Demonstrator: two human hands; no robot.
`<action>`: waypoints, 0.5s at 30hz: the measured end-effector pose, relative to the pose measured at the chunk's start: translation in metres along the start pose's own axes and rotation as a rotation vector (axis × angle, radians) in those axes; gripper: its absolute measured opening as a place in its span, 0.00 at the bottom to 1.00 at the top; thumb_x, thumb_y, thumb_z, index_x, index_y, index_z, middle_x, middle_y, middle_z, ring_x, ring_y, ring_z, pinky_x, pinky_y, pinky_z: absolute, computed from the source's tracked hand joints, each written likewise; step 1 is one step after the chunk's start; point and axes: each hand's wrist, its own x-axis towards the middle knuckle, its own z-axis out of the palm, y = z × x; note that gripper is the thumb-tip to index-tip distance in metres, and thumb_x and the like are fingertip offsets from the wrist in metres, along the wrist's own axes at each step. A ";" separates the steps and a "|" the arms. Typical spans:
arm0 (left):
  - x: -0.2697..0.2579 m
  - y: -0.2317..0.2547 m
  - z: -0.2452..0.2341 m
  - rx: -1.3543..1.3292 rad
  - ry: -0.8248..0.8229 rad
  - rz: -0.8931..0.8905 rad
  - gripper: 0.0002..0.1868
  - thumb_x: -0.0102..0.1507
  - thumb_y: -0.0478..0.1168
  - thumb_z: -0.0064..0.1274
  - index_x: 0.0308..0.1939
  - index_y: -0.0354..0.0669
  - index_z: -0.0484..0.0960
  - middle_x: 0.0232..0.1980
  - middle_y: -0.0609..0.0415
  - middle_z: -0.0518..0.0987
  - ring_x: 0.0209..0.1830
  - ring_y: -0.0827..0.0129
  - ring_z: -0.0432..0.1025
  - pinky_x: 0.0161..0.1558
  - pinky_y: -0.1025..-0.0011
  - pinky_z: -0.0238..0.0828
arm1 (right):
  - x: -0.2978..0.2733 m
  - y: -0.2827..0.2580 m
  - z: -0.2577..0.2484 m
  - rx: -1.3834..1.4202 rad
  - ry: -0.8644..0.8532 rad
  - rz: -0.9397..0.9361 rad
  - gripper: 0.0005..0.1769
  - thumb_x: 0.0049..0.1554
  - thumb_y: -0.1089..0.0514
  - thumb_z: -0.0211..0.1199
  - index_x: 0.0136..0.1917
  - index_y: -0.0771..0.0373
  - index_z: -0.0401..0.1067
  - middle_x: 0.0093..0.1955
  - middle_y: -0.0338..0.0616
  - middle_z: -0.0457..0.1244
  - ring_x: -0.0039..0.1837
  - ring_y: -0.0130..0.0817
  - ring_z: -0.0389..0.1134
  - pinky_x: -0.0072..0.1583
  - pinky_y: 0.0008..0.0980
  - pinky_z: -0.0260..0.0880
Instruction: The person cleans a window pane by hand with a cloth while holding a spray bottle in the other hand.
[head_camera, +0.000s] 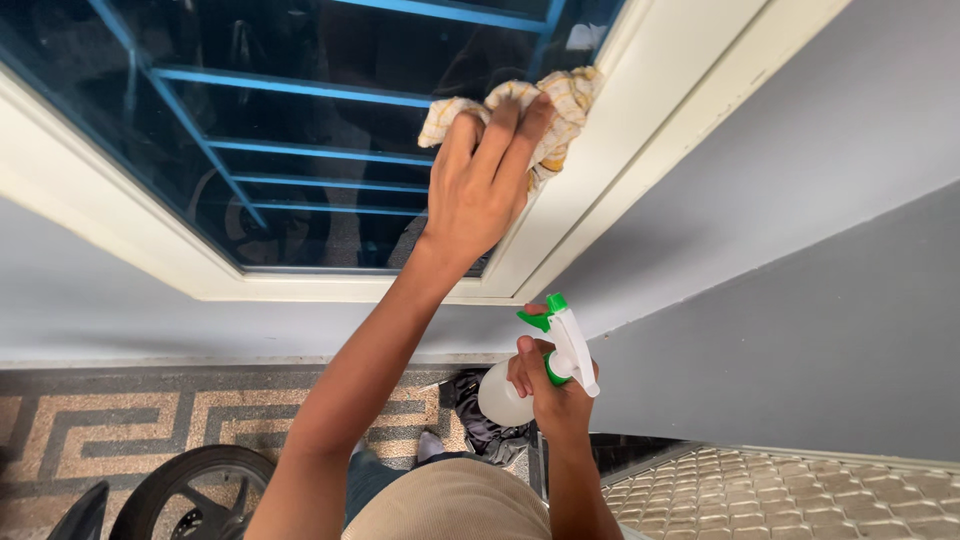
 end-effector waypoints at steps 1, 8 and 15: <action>0.002 -0.003 -0.003 0.020 -0.004 0.015 0.30 0.60 0.22 0.59 0.67 0.39 0.78 0.59 0.50 0.74 0.41 0.60 0.63 0.43 0.67 0.68 | 0.000 0.001 0.002 0.004 -0.008 0.010 0.18 0.63 0.65 0.59 0.66 0.73 0.67 0.25 0.33 0.54 0.28 0.20 0.51 0.33 0.29 0.56; -0.019 -0.060 -0.053 0.121 0.086 -0.045 0.29 0.60 0.23 0.57 0.67 0.36 0.75 0.61 0.43 0.71 0.49 0.53 0.67 0.50 0.61 0.67 | 0.001 0.008 0.018 0.010 -0.078 0.010 0.18 0.64 0.66 0.58 0.67 0.72 0.67 0.26 0.34 0.55 0.28 0.20 0.51 0.34 0.28 0.56; -0.051 -0.125 -0.109 0.148 0.194 -0.240 0.25 0.67 0.24 0.59 0.68 0.35 0.72 0.62 0.40 0.69 0.59 0.53 0.67 0.55 0.62 0.66 | 0.001 0.016 0.051 -0.030 -0.122 0.037 0.20 0.63 0.66 0.59 0.68 0.71 0.66 0.25 0.34 0.56 0.28 0.20 0.52 0.35 0.29 0.58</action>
